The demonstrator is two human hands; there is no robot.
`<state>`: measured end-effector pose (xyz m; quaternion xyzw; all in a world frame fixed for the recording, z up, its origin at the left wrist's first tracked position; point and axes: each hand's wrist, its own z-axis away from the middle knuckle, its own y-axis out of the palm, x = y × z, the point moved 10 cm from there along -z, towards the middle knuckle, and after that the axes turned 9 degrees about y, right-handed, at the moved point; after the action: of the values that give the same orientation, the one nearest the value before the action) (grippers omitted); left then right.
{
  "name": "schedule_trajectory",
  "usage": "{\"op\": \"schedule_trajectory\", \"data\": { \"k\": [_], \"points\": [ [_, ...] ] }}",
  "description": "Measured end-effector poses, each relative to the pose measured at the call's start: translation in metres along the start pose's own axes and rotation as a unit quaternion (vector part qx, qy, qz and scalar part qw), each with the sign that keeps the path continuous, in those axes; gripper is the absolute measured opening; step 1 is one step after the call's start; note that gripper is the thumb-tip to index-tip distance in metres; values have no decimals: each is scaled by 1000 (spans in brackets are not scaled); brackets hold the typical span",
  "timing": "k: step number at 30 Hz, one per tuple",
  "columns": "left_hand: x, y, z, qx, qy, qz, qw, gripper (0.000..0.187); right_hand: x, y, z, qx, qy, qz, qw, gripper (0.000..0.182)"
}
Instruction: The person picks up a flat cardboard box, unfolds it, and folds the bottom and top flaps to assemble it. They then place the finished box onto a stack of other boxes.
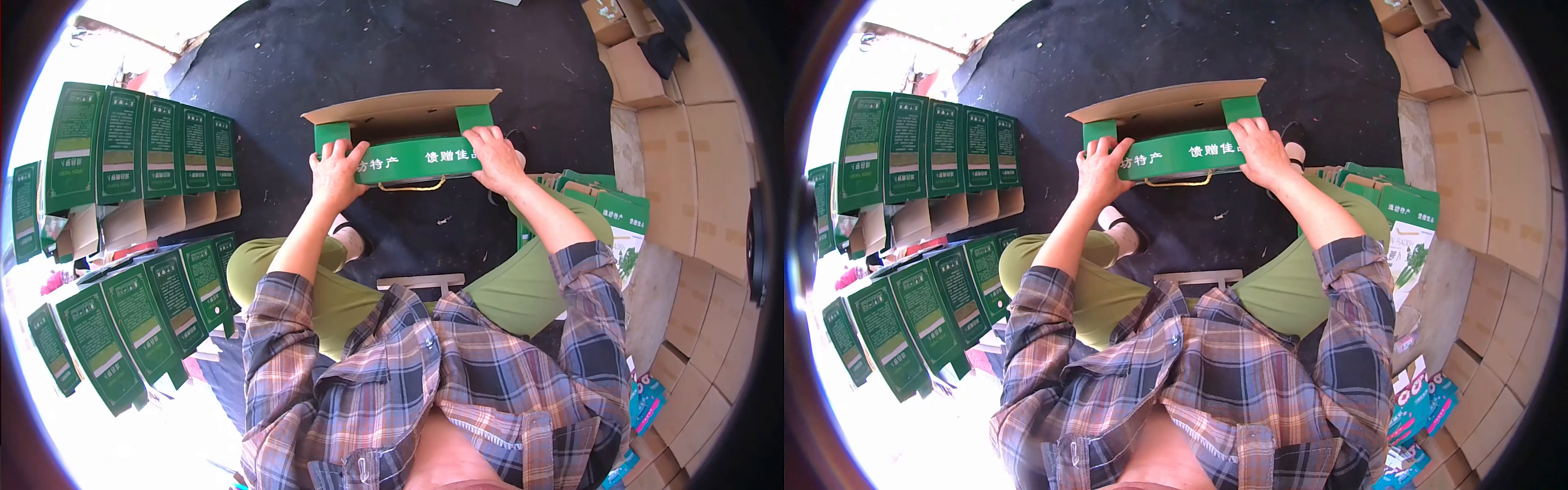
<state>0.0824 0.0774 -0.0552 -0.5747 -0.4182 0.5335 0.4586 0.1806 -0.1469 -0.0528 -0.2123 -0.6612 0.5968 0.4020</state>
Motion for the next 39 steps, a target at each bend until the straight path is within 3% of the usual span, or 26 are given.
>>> {"op": "schedule_trajectory", "data": {
  "k": [7, 9, 11, 14, 19, 23, 26, 27, 29, 31, 33, 37, 39],
  "points": [
    [1, 11, 0, 12, 16, -10, 1000, 84, 3, 5, 3, 23, -7, -3, 1000, 63],
    [-9, 8, -2, -5, 46, -77, 996, 88, 0, 19, 2, 38, -17, 62, 997, 81],
    [-15, 12, -3, 28, 58, -88, 994, 93, -5, 26, 4, 59, -7, 95, 994, 83],
    [-17, 13, -2, 6, 81, -65, 995, 87, 5, 19, 5, 72, 13, 79, 994, 74],
    [-17, 6, -4, 22, 95, -31, 995, 74, 14, 7, -1, 110, 25, 74, 991, 83],
    [-19, 8, -3, 4, 82, 11, 997, 69, -12, -13, -8, 78, 44, -19, 996, 70],
    [-10, 4, -5, -6, 39, 46, 998, 71, -25, -57, -7, 42, 70, -117, 990, 57],
    [3, 4, -4, -10, -15, 106, 994, 74, -29, -72, -6, 34, 77, -134, 987, 56],
    [16, 7, 3, -17, -69, 167, 983, 76, -49, -98, 6, 17, 161, -252, 954, 51],
    [38, 15, 13, -18, -157, 297, 942, 80, -69, -117, 15, -34, 145, -280, 948, 46],
    [41, -4, 21, -24, -172, 329, 928, 82, -94, -125, 25, -62, 153, -303, 939, 45],
    [42, -98, 55, -149, -166, 453, 863, 72, -137, -114, 45, -77, 236, -366, 897, 42],
    [47, -163, 81, -282, -142, 525, 790, 67, -139, -110, 47, -60, 263, -363, 892, 41]
  ]
}}
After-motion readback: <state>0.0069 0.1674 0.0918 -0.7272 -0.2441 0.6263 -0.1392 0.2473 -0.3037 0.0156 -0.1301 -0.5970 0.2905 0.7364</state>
